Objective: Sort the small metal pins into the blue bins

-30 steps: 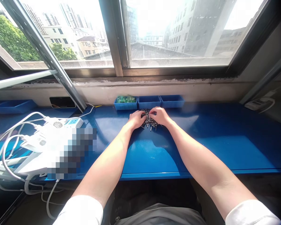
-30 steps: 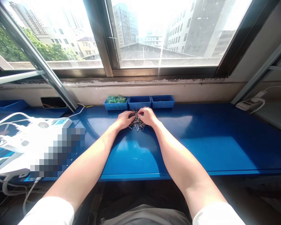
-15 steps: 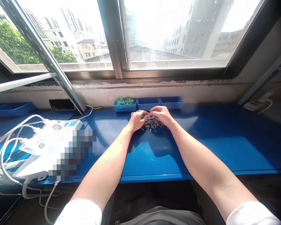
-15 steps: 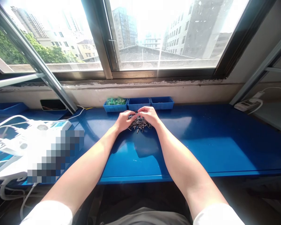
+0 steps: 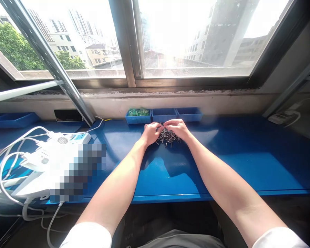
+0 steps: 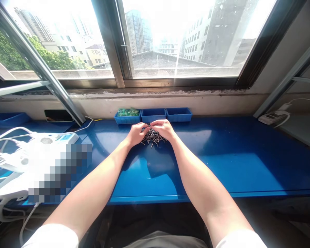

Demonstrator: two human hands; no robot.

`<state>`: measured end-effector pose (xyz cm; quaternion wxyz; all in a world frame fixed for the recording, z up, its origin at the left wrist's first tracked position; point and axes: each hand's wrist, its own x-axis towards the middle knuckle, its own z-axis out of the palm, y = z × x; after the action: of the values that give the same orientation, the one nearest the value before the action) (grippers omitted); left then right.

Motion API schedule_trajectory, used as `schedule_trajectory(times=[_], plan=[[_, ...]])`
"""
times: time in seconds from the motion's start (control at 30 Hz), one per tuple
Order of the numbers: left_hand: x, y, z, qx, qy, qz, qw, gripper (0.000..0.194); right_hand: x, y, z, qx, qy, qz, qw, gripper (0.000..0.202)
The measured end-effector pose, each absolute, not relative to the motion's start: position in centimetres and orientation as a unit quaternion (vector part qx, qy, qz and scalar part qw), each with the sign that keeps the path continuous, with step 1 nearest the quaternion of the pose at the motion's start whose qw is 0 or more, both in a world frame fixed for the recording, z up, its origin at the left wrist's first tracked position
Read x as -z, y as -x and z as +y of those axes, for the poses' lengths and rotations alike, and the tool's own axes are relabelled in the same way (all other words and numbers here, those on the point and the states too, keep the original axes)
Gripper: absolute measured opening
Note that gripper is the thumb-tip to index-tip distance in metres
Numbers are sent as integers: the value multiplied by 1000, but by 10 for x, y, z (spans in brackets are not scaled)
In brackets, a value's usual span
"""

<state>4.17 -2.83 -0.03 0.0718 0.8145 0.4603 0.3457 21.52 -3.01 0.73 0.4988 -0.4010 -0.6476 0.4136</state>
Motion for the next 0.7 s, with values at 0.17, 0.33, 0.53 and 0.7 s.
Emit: schedule_trajectory(times=[0.17,0.33,0.53,0.7], plan=[[2,-42,-28,-348,-817,454,70,23,-5,-215,-30,-409,416,-650,487,29],[1,-42,-28,-340,-816,461,73,23,-4,-215,-30,-407,420,-652,483,30],[3,-40,-27,-350,-816,454,70,25,-4,-218,-27,-400,415,-661,480,33],[2,-39,-28,-346,-789,504,62,28,1,-229,-14,-377,443,-613,535,44]])
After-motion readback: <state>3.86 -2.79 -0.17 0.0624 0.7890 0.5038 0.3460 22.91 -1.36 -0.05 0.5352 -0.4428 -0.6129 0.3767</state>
